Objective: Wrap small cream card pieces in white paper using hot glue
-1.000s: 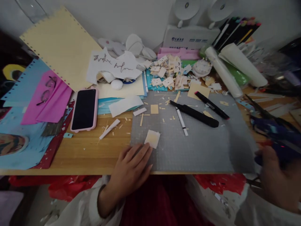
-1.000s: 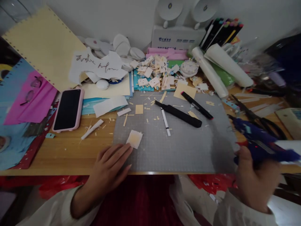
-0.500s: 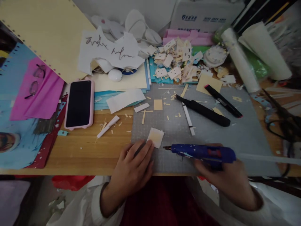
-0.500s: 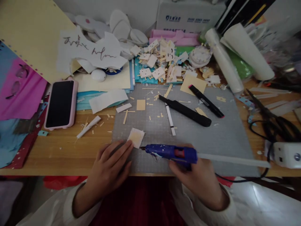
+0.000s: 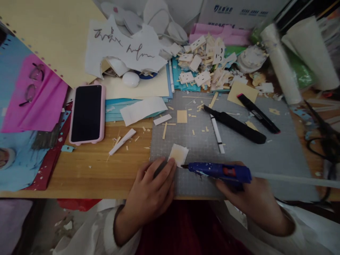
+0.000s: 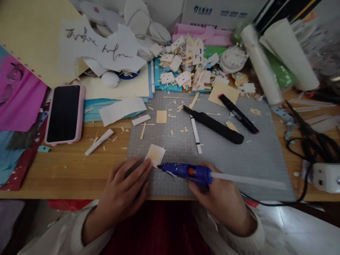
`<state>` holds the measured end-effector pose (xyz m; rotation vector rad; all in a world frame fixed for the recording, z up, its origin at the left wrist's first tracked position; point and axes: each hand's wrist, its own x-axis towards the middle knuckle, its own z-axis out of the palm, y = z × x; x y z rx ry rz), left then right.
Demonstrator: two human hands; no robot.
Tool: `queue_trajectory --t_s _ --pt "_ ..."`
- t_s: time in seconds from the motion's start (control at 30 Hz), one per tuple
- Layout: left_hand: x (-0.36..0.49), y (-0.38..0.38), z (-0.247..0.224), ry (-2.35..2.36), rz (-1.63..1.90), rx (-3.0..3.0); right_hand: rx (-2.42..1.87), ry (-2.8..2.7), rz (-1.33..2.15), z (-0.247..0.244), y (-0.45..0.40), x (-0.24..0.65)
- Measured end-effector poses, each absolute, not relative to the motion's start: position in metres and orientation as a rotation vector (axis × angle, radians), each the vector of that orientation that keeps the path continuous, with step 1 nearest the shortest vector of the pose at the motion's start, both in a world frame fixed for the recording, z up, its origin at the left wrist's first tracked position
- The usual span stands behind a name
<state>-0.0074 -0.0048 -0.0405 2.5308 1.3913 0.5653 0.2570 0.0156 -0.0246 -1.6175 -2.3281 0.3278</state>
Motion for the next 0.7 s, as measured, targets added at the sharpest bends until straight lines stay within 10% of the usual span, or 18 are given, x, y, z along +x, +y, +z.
queue_trajectory --t_s 0.7 --pt "-0.0069 -0.0057 -0.0452 1.394 0.615 2.527 -1.519 -2.468 0.08 -0.0221 0.0252 0.2542"
